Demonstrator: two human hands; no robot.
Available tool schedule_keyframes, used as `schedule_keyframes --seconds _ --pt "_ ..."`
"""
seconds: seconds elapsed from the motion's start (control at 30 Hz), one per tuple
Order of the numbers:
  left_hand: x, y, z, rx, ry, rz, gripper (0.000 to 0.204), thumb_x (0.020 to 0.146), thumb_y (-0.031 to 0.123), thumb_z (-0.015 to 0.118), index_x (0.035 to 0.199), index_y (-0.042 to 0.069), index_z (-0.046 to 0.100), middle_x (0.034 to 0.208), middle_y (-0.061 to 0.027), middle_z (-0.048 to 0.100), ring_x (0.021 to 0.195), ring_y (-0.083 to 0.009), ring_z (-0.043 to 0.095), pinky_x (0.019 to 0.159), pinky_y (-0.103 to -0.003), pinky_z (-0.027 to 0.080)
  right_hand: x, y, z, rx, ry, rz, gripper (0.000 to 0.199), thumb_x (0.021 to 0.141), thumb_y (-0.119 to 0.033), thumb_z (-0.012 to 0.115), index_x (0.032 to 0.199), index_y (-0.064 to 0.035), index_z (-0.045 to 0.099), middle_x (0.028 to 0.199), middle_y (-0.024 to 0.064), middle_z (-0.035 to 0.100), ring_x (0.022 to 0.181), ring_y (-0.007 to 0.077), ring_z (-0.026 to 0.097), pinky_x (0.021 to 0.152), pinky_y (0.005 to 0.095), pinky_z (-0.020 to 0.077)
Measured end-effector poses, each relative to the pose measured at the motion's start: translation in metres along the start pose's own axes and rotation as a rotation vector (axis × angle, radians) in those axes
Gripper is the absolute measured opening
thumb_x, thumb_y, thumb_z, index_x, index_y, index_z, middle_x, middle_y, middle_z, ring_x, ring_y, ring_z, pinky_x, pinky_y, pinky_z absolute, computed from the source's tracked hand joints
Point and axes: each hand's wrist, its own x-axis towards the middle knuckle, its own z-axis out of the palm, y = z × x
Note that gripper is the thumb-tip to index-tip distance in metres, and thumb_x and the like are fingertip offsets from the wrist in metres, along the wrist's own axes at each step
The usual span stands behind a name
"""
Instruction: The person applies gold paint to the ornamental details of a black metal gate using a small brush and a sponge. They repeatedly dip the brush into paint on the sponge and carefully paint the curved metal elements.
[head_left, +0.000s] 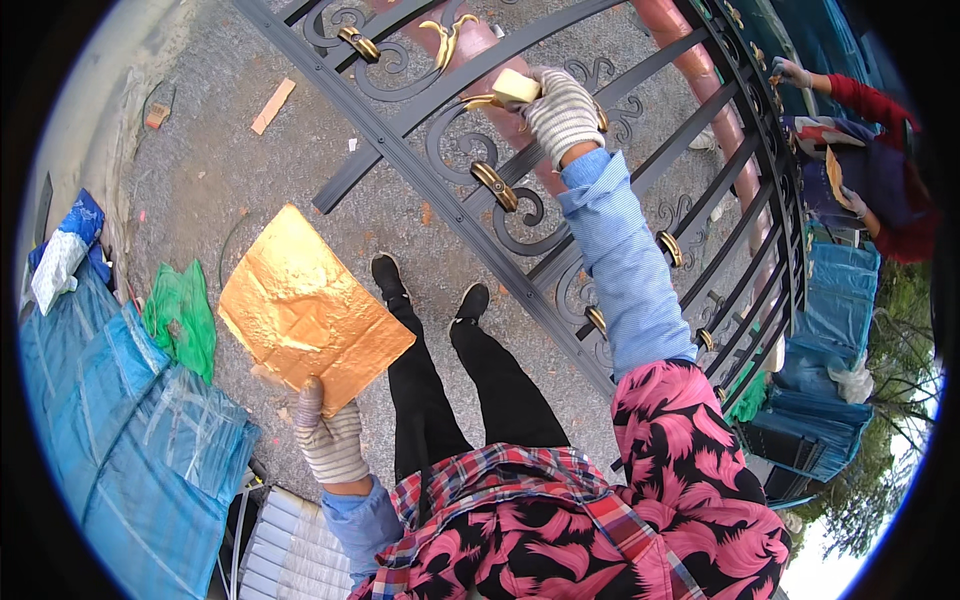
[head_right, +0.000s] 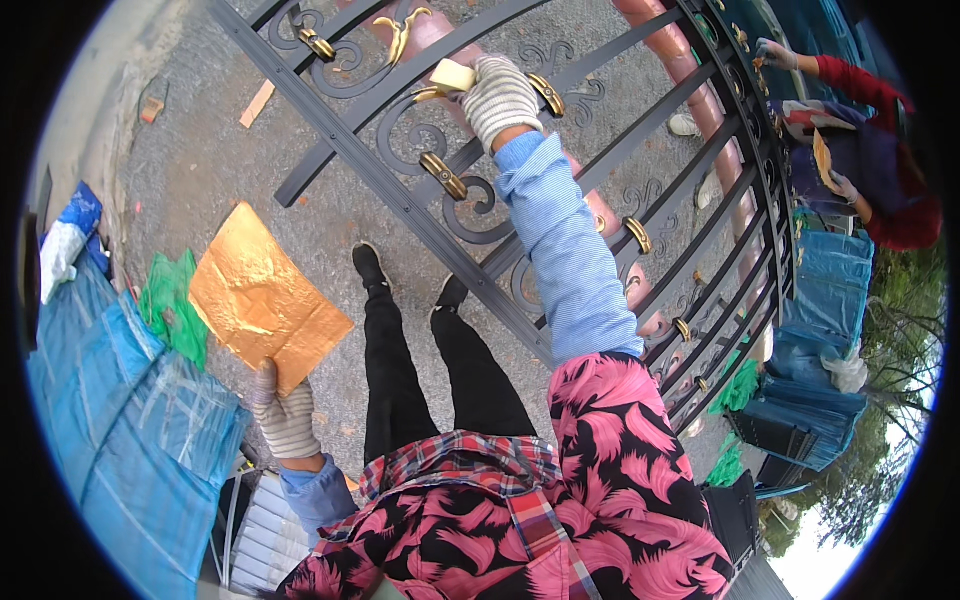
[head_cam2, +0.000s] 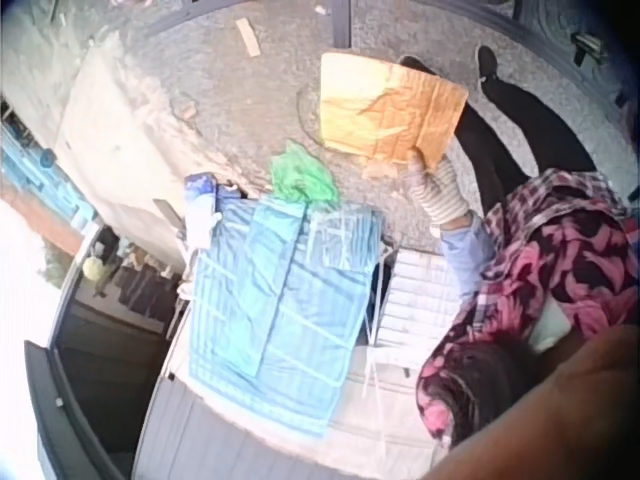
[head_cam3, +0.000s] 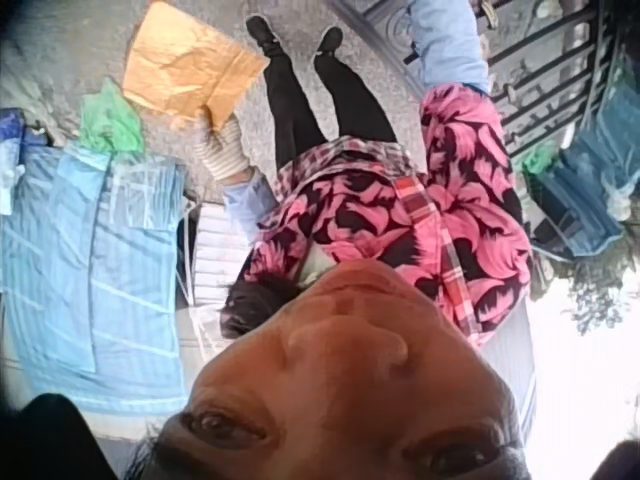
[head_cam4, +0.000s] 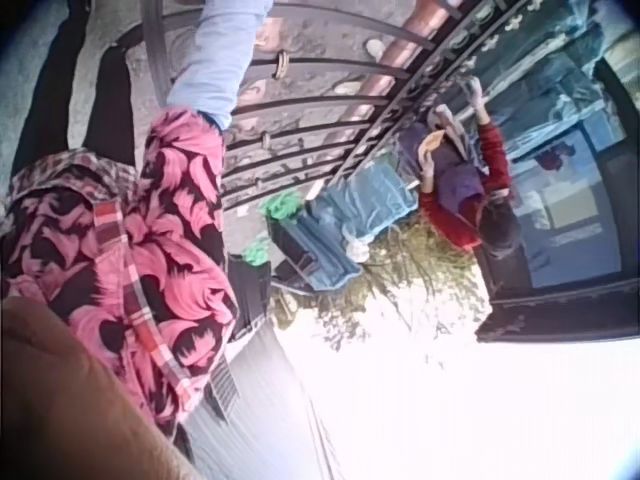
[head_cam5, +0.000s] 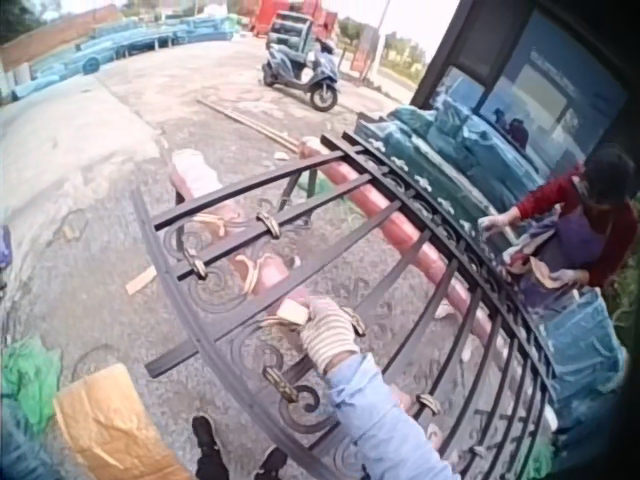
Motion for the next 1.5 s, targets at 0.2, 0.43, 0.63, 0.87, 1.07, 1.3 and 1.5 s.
schedule_keyframes --seconds 0.2,0.43,0.63,0.87,1.07,1.3,1.5 --pt "0.016 -0.003 0.014 -0.01 -0.045 -0.004 0.06 0.073 0.009 0.062 0.127 0.005 0.034 0.122 -0.0108 0.044 0.113 -0.0251 0.042 0.098 -0.04 0.032 0.046 0.006 -0.014 0.128 0.252 -0.075 0.04 0.056 -0.011 0.075 0.094 -0.0076 0.062 0.091 0.0137 0.06 0.085 0.028 0.058 0.077 0.0341 0.0474" --pt "0.039 0.004 0.018 0.012 -0.033 -0.012 0.061 0.073 0.009 0.062 0.127 0.007 0.034 0.124 -0.0102 0.042 0.115 -0.0251 0.04 0.099 -0.04 0.032 0.091 -0.047 0.033 -0.23 0.029 -0.094 0.036 0.064 -0.018 0.072 0.097 -0.0092 0.06 0.094 0.0131 0.06 0.089 0.0291 0.057 0.078 0.0355 0.0467" --pt "0.054 0.013 0.013 0.022 0.024 -0.005 0.063 0.073 0.01 0.062 0.128 0.006 0.032 0.125 -0.01 0.04 0.115 -0.0246 0.04 0.1 -0.04 0.03 0.099 -0.018 0.032 -0.285 0.132 -0.055 0.033 0.063 -0.009 0.07 0.094 -0.0088 0.061 0.091 0.0143 0.06 0.088 0.0297 0.057 0.076 0.0348 0.0477" --pt "0.061 0.02 0.03 -0.034 -0.053 0.001 0.054 0.075 0.006 0.062 0.123 0.0 0.037 0.119 -0.0128 0.046 0.11 -0.0237 0.045 0.098 -0.037 0.034 0.084 -0.038 0.042 -0.284 -0.102 -0.117 0.032 0.063 -0.001 0.063 0.093 -0.0087 0.062 0.088 0.0137 0.06 0.085 0.0302 0.057 0.075 0.036 0.0467" --pt "0.063 0.025 0.04 -0.049 -0.034 -0.062 0.055 0.073 0.005 0.064 0.121 0.0 0.038 0.117 -0.0118 0.047 0.108 -0.0228 0.046 0.097 -0.037 0.035 0.091 -0.033 0.029 -0.409 -0.132 -0.127 0.034 0.06 -0.004 0.068 0.093 -0.0086 0.061 0.089 0.0131 0.061 0.083 0.0309 0.058 0.073 0.0359 0.0475" --pt "0.067 0.027 0.043 0.012 -0.021 0.008 0.062 0.072 0.009 0.063 0.126 0.004 0.034 0.12 -0.0109 0.045 0.112 -0.0248 0.043 0.098 -0.038 0.033 0.118 -0.068 0.02 0.225 0.103 0.01 0.047 0.059 -0.026 0.076 0.096 -0.0016 0.059 0.087 0.0152 0.063 0.08 0.0265 0.062 0.072 0.034 0.0493" --pt "0.085 0.037 0.057 -0.05 -0.063 -0.006 0.06 0.073 0.004 0.063 0.125 0.005 0.032 0.119 -0.0106 0.044 0.109 -0.0233 0.044 0.097 -0.039 0.035 0.185 -0.095 0.059 0.043 0.147 0.032 0.043 0.063 -0.028 0.074 0.096 -0.0038 0.06 0.086 0.014 0.063 0.078 0.0248 0.062 0.071 0.033 0.049"
